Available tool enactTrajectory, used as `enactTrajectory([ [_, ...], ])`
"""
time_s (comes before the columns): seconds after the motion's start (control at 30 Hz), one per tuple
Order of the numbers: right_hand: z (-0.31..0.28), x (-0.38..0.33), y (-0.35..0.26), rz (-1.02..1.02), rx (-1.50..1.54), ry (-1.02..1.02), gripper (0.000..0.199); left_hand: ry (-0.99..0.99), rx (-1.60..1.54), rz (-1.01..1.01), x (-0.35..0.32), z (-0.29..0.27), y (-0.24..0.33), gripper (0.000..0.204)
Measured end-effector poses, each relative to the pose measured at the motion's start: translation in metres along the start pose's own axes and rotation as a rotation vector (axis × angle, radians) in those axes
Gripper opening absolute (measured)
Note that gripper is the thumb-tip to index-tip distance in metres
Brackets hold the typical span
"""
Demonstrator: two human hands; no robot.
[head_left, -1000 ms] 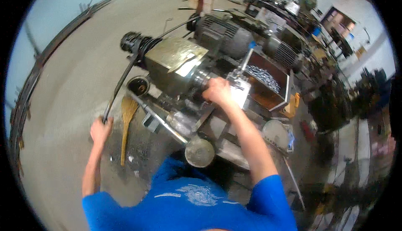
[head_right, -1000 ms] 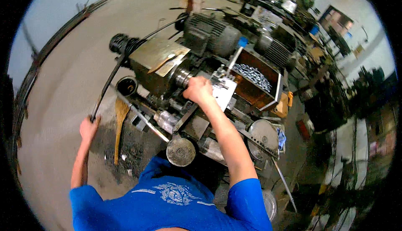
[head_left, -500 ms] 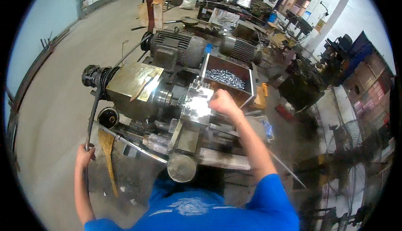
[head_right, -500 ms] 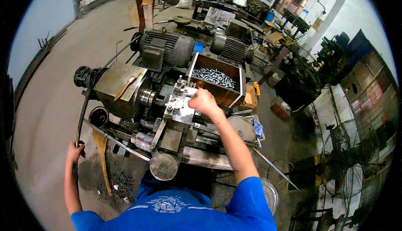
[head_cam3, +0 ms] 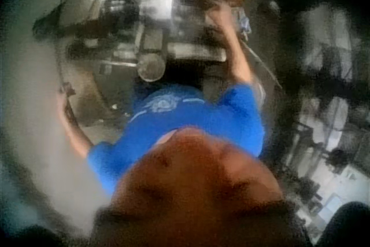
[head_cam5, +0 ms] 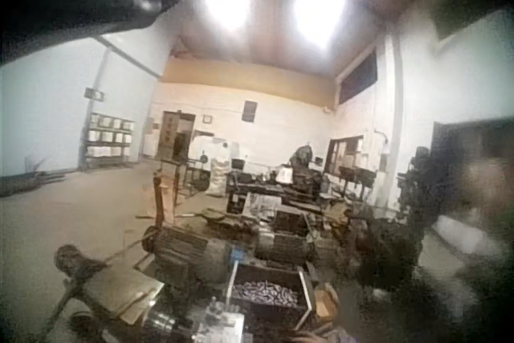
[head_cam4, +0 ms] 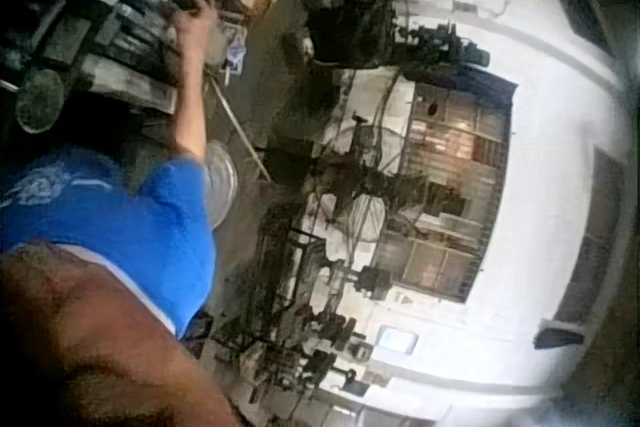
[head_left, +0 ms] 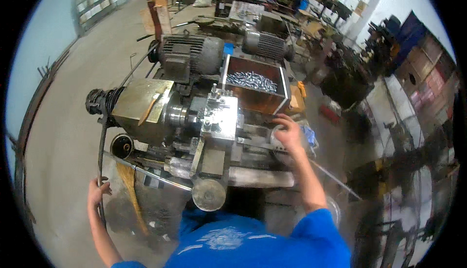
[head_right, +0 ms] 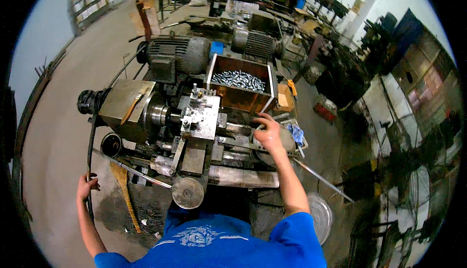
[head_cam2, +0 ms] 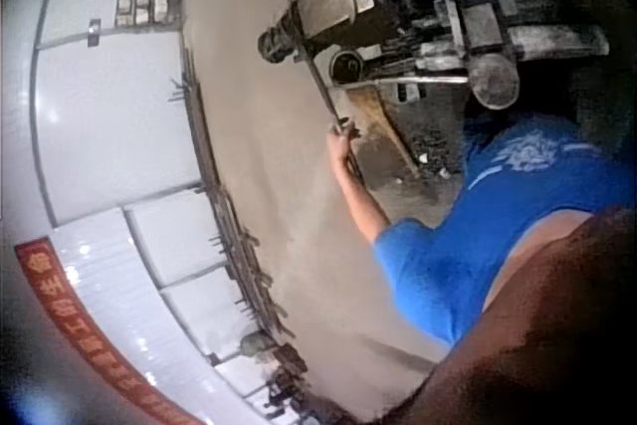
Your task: The person operates a metal forming machine, repeatedly feeding long metal rods into the device and using a long metal tool to guide the output. The person collects the processed metal pieces into a container and later walks to a control panel to interact with the machine's interface.
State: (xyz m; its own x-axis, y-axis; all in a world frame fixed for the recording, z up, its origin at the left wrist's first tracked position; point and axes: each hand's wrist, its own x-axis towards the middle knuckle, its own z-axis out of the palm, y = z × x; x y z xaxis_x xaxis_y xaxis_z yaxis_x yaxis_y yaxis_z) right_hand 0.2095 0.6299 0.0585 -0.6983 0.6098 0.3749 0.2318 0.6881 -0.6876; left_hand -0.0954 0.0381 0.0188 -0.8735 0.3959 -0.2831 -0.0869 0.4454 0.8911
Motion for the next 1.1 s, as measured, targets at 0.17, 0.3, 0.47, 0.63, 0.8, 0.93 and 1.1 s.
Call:
enactTrajectory([
  [0.17, -0.095, -0.109, 0.077, 0.377, -0.145, 0.335, 0.034, 0.017, -0.11, 0.073, 0.029, -0.016, -0.015, 0.034],
  [0.3, -0.152, -0.231, 0.116, 0.642, -0.339, 0.502, 0.028, -0.036, -0.11, -0.007, 0.036, -0.032, -0.047, 0.033],
  [0.47, -0.153, -0.365, 0.159, 1.16, -0.346, 0.48, 0.028, 0.179, 0.11, -0.361, 0.012, 0.016, 0.006, 0.038],
  [0.63, -0.105, -0.461, 0.236, 1.353, -0.61, 0.181, 0.024, 0.042, 0.104, -0.199, 0.016, 0.039, 0.028, 0.036],
  [0.8, -0.098, -0.401, 0.204, 1.312, -0.607, -0.092, 0.045, 0.292, 0.008, -0.151, 0.071, -0.042, -0.096, 0.023],
  [0.93, -0.111, -0.481, 0.309, 1.05, -0.825, -0.427, 0.036, 0.069, -0.072, -0.079, 0.026, 0.009, -0.028, 0.033],
  [1.1, -0.095, -0.413, 0.266, 1.278, -0.852, -0.623, 0.042, 0.156, -0.011, -0.058, 0.005, 0.02, 0.004, 0.03],
])
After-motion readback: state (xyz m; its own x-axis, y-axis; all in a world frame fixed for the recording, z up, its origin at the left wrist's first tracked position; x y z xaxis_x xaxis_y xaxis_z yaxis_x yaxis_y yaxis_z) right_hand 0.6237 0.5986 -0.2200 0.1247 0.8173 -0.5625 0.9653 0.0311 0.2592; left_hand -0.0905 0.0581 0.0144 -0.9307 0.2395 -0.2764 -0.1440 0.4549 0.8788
